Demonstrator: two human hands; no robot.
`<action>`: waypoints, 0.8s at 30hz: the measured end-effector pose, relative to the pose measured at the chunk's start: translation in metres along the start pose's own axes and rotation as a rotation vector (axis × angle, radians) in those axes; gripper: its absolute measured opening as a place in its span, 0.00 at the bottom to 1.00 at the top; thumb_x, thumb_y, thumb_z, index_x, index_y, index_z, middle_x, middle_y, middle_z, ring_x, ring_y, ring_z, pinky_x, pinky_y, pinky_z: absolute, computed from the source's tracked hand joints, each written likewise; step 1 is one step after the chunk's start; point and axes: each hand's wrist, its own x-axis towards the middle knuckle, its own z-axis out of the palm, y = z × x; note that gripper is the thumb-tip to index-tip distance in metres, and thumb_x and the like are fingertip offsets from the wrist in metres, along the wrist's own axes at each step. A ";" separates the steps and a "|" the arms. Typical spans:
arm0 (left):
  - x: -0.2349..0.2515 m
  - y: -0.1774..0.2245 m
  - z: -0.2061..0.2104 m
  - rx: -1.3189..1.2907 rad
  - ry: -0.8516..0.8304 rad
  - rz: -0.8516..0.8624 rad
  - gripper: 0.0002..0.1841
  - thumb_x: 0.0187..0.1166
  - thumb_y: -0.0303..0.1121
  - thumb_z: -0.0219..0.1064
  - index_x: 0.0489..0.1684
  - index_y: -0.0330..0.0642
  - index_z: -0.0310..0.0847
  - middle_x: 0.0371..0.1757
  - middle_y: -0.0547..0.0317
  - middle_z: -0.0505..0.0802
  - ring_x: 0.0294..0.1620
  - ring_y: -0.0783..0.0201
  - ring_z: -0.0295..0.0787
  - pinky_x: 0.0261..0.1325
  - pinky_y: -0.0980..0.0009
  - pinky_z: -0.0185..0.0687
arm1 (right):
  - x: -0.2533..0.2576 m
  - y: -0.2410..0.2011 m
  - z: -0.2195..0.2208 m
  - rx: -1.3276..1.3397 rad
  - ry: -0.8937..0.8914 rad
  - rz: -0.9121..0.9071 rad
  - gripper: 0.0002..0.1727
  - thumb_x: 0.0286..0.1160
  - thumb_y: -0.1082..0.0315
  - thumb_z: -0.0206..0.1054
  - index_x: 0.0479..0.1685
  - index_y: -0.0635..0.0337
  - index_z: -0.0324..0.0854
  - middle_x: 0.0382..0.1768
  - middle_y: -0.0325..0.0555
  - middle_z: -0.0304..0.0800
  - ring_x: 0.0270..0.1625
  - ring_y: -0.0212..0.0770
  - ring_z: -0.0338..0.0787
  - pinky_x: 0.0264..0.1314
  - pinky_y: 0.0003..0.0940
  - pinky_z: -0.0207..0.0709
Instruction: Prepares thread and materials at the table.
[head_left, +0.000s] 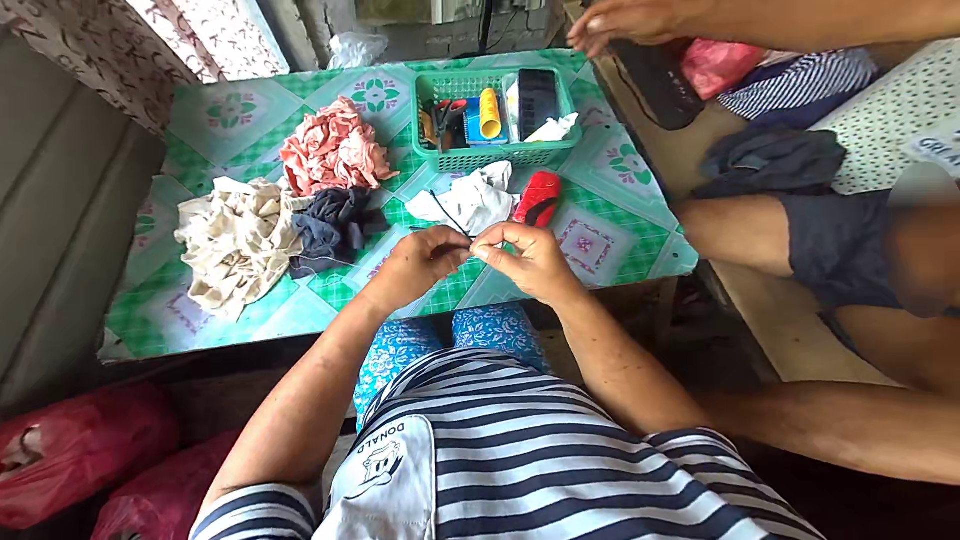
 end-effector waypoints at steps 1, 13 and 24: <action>-0.002 -0.001 0.000 0.027 0.014 0.020 0.06 0.84 0.29 0.67 0.49 0.37 0.87 0.38 0.59 0.92 0.33 0.73 0.87 0.41 0.76 0.85 | -0.001 0.000 0.001 -0.007 -0.002 0.000 0.05 0.73 0.77 0.66 0.37 0.68 0.88 0.41 0.46 0.93 0.49 0.31 0.91 0.57 0.28 0.85; -0.010 -0.011 -0.014 0.164 0.179 0.143 0.05 0.76 0.30 0.74 0.42 0.42 0.94 0.43 0.60 0.85 0.38 0.78 0.81 0.41 0.86 0.76 | -0.002 0.000 0.005 -0.023 -0.050 0.004 0.06 0.74 0.76 0.67 0.37 0.69 0.89 0.39 0.47 0.93 0.47 0.29 0.90 0.56 0.25 0.84; -0.010 -0.018 -0.012 0.108 0.290 0.144 0.05 0.74 0.34 0.76 0.40 0.46 0.96 0.41 0.63 0.78 0.34 0.81 0.69 0.33 0.89 0.60 | -0.003 0.000 0.002 -0.013 -0.040 0.020 0.05 0.74 0.76 0.66 0.37 0.67 0.88 0.41 0.44 0.93 0.49 0.29 0.90 0.57 0.26 0.84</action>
